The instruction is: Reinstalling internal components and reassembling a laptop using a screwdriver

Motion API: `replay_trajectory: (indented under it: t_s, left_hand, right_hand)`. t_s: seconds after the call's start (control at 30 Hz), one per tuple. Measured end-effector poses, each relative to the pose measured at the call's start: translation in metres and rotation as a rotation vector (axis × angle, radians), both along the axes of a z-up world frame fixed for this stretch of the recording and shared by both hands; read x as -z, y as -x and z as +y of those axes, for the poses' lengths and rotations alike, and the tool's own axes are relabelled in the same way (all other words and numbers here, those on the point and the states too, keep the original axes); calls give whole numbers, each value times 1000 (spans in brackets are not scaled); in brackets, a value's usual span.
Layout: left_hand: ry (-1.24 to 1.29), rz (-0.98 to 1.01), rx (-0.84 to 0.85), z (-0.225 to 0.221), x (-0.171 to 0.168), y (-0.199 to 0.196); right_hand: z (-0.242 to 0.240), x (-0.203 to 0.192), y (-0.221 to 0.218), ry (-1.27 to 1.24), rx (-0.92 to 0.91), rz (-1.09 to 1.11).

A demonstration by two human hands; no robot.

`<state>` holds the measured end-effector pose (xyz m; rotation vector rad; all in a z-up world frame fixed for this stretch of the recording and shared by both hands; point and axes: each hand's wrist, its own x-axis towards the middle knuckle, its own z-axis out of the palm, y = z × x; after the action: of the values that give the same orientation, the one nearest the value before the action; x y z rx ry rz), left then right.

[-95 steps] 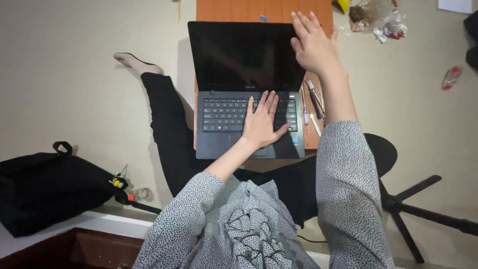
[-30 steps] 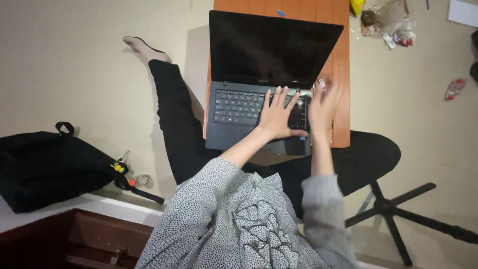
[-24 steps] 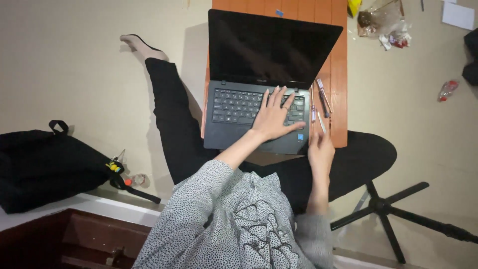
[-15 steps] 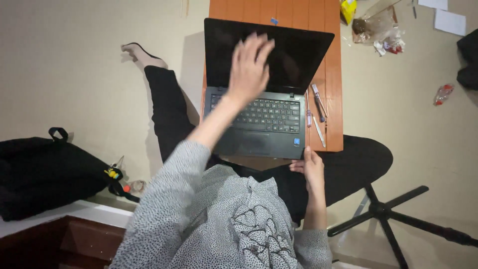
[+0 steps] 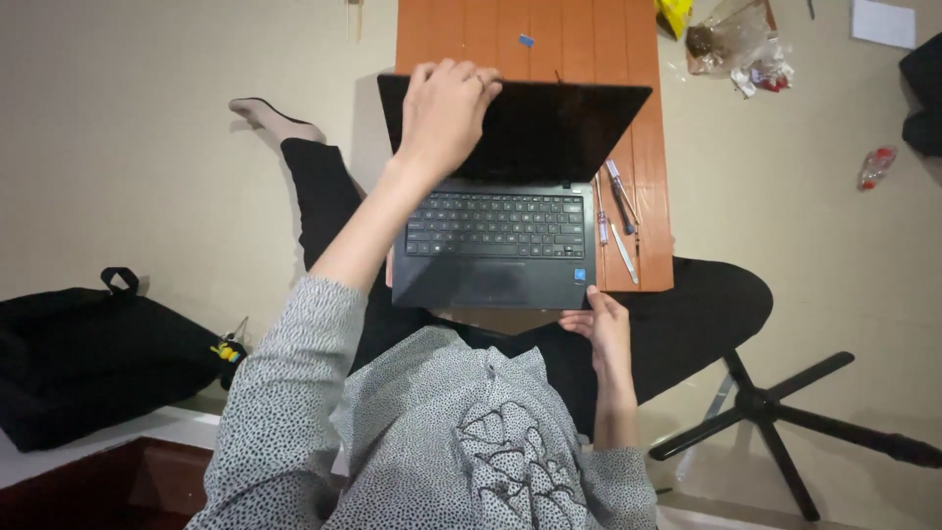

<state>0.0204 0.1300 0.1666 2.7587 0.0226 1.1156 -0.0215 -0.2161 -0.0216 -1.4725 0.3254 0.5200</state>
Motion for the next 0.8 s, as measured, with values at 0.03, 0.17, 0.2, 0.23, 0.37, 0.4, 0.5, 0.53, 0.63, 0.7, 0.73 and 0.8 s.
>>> replay_trajectory:
  t_s: [0.03, 0.17, 0.2, 0.23, 0.37, 0.4, 0.5, 0.53, 0.63, 0.7, 0.73, 0.8]
  left_hand:
    - [-2, 2, 0, -6, -3, 12]
    - [-16, 76, 51, -23, -6, 59]
    - [-66, 181, 44, -25, -3, 70]
    - [-64, 180, 44, -31, 2, 83]
    - [107, 269, 137, -52, 22, 133]
    - [167, 287, 165, -58, 27, 144]
    - [218, 342, 195, -64, 68, 160]
    - [221, 343, 194, -67, 76, 164]
    - [252, 388, 214, -73, 92, 174]
    - [232, 415, 225, -74, 96, 179]
    - [235, 417, 223, -74, 100, 181]
    - [190, 457, 290, -73, 109, 184]
  right_hand:
    - [0, -1, 1, -2, 0, 2]
    - [-2, 10, -2, 24, -20, -9]
    - [-4, 15, -3, 54, -32, -29]
    - [-5, 16, -2, 56, -31, -30]
    - [-12, 22, 0, -4, -59, -47]
    - [-16, 24, 0, -39, -68, -45]
    - [-18, 17, 0, -104, -68, 22]
    - [-15, 5, 2, -101, -70, 22]
    - [-11, -12, 2, -226, 14, 112]
    - [-20, 3, 0, -222, -61, 113]
    - [-21, 8, -1, -220, -63, 117]
    - [-24, 18, -2, -195, -63, 49]
